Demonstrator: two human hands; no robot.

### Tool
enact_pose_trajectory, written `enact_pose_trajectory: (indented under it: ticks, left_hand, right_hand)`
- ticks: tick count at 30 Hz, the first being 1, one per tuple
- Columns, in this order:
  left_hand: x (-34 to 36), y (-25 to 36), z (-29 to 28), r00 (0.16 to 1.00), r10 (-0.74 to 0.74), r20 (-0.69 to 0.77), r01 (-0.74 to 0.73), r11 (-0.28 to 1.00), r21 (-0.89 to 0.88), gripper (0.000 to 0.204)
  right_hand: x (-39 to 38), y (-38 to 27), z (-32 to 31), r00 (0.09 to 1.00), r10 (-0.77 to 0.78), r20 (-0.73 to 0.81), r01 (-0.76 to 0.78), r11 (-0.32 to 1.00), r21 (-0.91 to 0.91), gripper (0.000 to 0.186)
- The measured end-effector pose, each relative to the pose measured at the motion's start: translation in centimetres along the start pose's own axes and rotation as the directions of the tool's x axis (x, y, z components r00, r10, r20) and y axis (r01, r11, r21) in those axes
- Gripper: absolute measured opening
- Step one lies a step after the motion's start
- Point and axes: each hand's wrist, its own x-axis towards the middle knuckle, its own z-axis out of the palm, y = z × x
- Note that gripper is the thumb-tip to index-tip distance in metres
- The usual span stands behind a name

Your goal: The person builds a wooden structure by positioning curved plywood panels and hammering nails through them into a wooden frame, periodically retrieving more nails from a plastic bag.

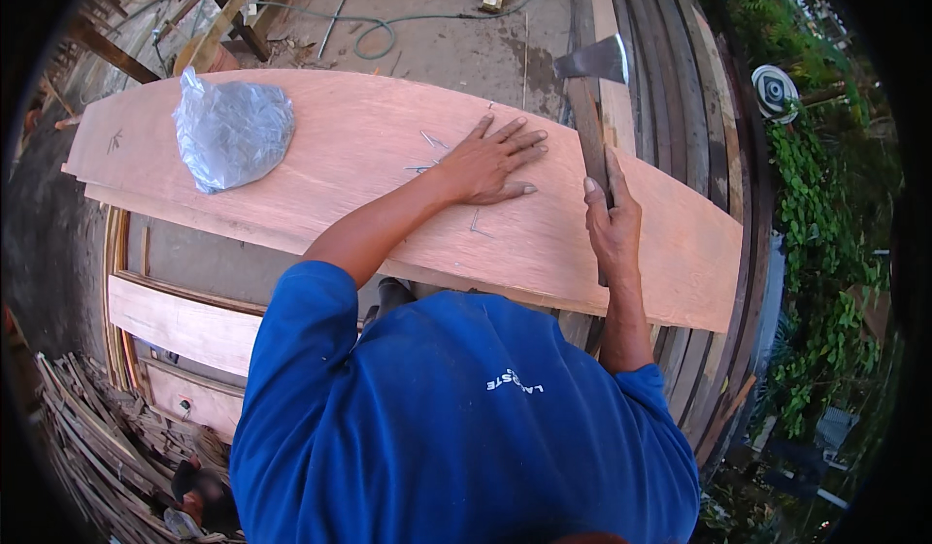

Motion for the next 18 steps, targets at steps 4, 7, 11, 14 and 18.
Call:
enact_pose_trajectory:
  ticks: [4, 7, 11, 14, 18]
  left_hand:
    - [0.3, 0.8, 0.1, 0.998, -0.05, 0.039, 0.052, 0.997, -0.055, 0.073]
    - [-1.5, 0.6, -0.1, 0.988, -0.07, -0.135, 0.047, 0.984, -0.172, 0.057]
    - [-4.2, -0.1, -2.0, 0.977, -0.127, -0.17, 0.096, 0.979, -0.18, 0.039]
    - [-5.6, 0.4, -3.2, 0.97, -0.183, -0.159, 0.171, 0.982, -0.085, 0.03]
    - [-7.0, 1.2, -2.9, 0.919, -0.311, -0.241, 0.32, 0.948, -0.002, 0.027]
  right_hand:
    - [-1.2, 2.0, -0.5, 0.997, 0.056, 0.047, -0.058, 0.998, 0.037, 0.054]
    - [-1.7, 2.1, -1.1, 0.997, 0.02, 0.08, -0.017, 0.999, -0.033, 0.053]
    - [-1.0, -0.3, -2.0, 0.987, -0.138, 0.081, 0.143, 0.987, -0.07, 0.052]
    - [0.0, -3.5, -4.1, 0.9, -0.387, -0.2, 0.395, 0.919, 0.004, 0.054]
    - [1.6, 0.6, -0.8, 0.754, -0.505, -0.419, 0.549, 0.836, -0.02, 0.058]
